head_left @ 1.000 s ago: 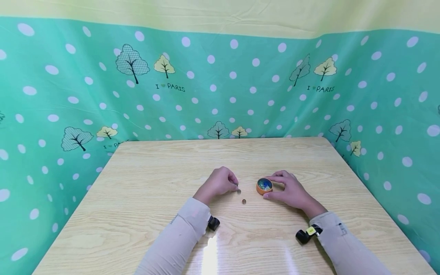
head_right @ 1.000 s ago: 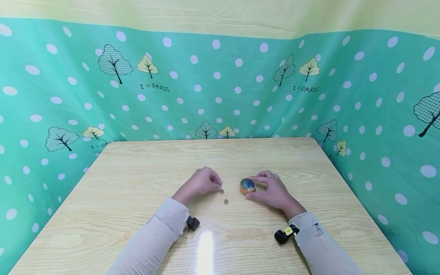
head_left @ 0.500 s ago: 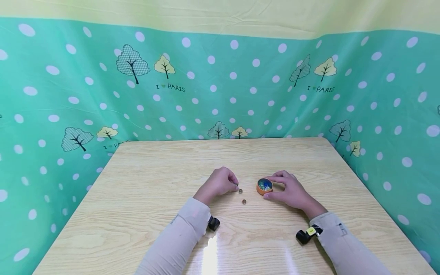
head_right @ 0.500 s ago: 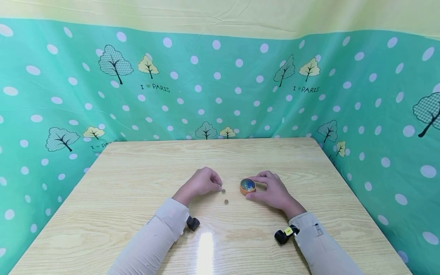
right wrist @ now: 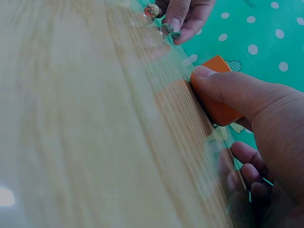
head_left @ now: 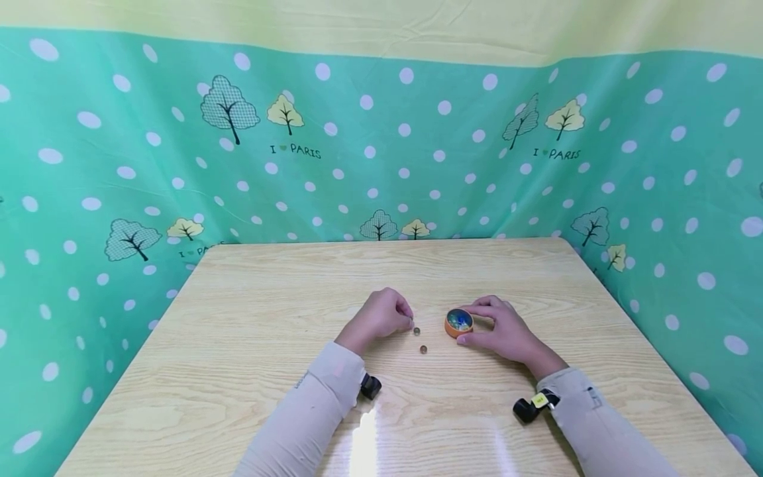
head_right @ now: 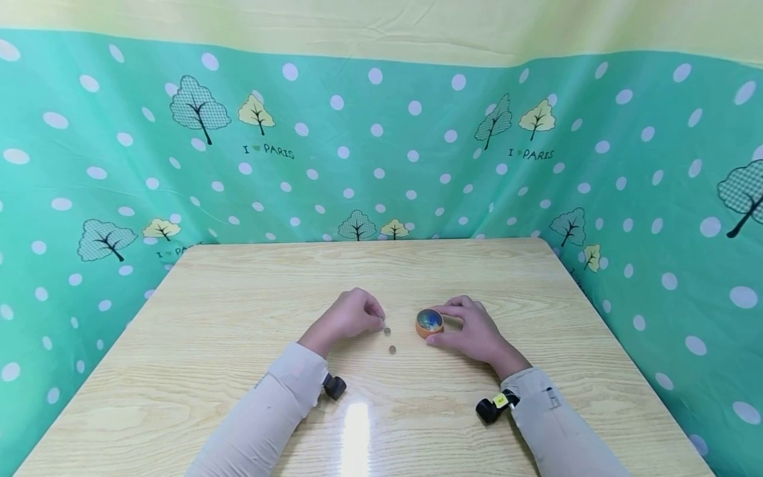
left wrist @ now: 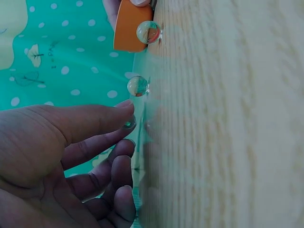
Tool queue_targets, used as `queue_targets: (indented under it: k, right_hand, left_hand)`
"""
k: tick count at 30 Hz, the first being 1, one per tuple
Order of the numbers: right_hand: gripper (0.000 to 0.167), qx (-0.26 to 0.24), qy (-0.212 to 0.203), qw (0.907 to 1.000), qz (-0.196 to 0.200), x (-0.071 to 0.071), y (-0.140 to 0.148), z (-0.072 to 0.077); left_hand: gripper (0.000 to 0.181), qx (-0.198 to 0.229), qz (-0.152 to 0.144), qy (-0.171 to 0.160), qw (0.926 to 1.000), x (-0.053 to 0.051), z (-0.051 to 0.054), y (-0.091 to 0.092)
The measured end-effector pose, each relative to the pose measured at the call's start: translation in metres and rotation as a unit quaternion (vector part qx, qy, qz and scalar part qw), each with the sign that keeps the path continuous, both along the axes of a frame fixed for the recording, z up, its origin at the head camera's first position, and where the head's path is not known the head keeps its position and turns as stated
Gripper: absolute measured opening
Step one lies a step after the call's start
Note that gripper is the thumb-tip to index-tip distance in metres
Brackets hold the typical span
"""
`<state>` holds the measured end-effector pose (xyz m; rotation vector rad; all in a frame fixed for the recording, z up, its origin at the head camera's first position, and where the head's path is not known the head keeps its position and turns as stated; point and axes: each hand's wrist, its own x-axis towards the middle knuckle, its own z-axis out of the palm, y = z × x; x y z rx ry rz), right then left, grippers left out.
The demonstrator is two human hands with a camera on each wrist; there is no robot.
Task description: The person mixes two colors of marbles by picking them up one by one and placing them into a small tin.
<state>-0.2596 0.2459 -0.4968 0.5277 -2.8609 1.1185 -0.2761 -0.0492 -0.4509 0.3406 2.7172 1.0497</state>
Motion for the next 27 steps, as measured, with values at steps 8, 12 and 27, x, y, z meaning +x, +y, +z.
queue_targets:
  k: [8, 12, 27]
  right_hand:
    - [0.066, 0.004, 0.002, 1.0000, -0.008, 0.000, 0.001, -0.002]
    - [0.066, 0.003, 0.002, 1.0000, -0.009, 0.001, 0.001, -0.001]
    - [0.064, 0.002, 0.004, 1.0000, -0.001, -0.001, 0.001, -0.001]
  left_hand:
    - [0.007, -0.010, 0.001, 0.012, 0.9999, -0.002, 0.002, 0.001]
    - [0.009, -0.004, 0.002, 0.007, 1.0000, -0.001, 0.005, 0.003]
    - [0.014, -0.022, 0.011, 0.004, 0.9997, -0.002, 0.015, 0.010]
